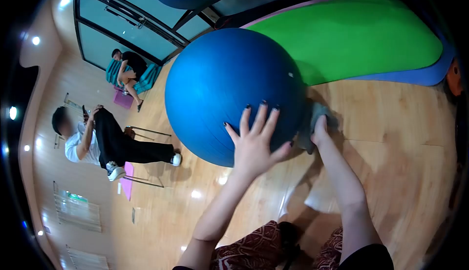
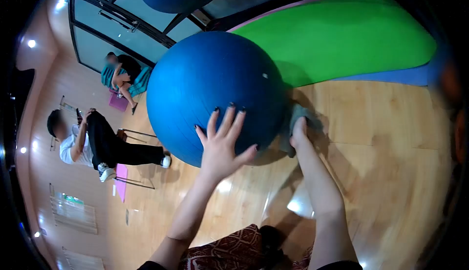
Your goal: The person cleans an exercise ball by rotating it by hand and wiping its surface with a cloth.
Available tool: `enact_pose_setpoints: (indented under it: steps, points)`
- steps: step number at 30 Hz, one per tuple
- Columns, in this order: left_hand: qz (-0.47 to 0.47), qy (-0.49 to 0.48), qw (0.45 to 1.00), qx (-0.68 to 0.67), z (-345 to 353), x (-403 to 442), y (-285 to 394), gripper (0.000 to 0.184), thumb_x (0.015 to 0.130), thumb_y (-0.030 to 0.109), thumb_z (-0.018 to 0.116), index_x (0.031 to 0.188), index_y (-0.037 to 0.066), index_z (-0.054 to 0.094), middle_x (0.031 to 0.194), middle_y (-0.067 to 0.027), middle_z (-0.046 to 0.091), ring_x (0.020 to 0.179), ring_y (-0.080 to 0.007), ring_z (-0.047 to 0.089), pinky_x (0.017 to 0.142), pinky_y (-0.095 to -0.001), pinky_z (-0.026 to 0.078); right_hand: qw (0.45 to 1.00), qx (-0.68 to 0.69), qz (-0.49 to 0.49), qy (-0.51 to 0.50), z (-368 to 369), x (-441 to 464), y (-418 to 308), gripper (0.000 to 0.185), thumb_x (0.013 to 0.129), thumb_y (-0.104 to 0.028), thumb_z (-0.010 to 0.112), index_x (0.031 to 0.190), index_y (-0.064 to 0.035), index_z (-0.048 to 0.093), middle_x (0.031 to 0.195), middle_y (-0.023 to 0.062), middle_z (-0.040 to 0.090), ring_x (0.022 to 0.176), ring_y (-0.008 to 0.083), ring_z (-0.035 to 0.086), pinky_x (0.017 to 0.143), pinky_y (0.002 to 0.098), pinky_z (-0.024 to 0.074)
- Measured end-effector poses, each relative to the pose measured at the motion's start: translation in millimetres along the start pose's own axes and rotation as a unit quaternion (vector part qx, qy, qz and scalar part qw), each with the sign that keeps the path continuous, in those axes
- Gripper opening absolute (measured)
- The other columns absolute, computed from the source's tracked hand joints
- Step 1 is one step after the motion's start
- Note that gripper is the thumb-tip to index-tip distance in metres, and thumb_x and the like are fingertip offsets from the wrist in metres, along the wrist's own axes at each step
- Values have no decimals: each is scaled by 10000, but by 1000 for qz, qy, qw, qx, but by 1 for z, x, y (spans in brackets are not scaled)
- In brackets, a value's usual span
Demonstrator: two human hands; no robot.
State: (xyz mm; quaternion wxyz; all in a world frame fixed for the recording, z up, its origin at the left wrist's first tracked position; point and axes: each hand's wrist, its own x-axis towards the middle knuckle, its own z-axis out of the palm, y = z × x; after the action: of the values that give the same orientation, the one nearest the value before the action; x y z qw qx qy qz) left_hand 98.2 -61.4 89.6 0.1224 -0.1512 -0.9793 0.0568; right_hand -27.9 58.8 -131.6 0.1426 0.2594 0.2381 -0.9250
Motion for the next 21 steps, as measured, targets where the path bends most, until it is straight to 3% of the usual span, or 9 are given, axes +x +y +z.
enact_pose_setpoints:
  steps: [3,5,7,9,12,15,17,18,21]
  points:
    - [-45,117,992,-10,-19,12,-46,716,718,403,646,1360,203,399,1456,-124,280,1329,-395,202,1028,-613,133,991,-12,-127,-51,36,-19,-27,541,956,-447,274,1335,-83,404,1340,59,447,1199,223,430,1019,336,335]
    - [-72,222,971,53,-37,31,-91,706,728,417,636,1359,208,398,1454,-109,285,1330,-391,195,1012,-666,88,981,22,-174,-78,62,-28,-40,479,964,-380,282,1305,-77,430,1304,57,472,1167,213,451,996,326,354]
    - [-192,190,954,130,-42,60,-146,651,798,484,537,1380,245,366,1477,-80,244,1355,-366,158,1021,-662,62,959,82,-240,-127,83,-35,-47,412,967,-307,307,1263,-64,461,1267,59,497,1137,201,471,975,316,373]
    - [-271,18,958,94,-23,83,-200,645,839,560,424,1407,279,303,1494,-49,204,1374,-322,136,1029,-654,37,950,109,-255,-147,94,-37,-42,394,959,-295,340,1240,-51,471,1264,69,494,1140,197,468,976,315,372]
    - [-307,56,949,54,3,86,-223,672,845,592,383,1426,286,245,1502,-36,180,1375,-290,156,1032,-649,34,951,113,-248,-148,104,-34,-22,369,946,-276,389,1205,-31,485,1261,84,491,1145,192,464,977,314,371]
    - [-297,60,952,43,1,70,-238,654,863,576,374,1429,279,236,1500,-37,184,1359,-291,210,1031,-648,31,955,59,-243,-159,102,-35,-8,346,933,-257,439,1170,-12,499,1257,99,487,1149,186,460,978,313,369]
    - [-260,42,965,6,-11,30,-231,613,884,523,375,1425,260,256,1491,-47,214,1356,-296,217,1020,-657,24,950,-41,-248,-185,100,-50,-10,445,970,-300,342,1314,-22,393,1296,85,462,1186,223,442,1025,328,329]
    - [-231,30,972,-5,-16,2,-230,601,888,505,378,1421,250,270,1486,-50,227,1357,-298,214,1016,-660,22,936,-6,-262,-237,86,-22,-2,454,965,-303,358,1322,-25,384,1311,85,452,1204,222,428,1035,331,316]
    - [-226,88,970,17,-28,-68,-259,597,892,396,385,1430,175,251,1478,-75,246,1359,-333,186,1053,-569,77,941,-58,-266,-200,87,-25,-9,478,977,-297,324,1353,-1,328,1364,95,382,1256,216,359,1070,322,250]
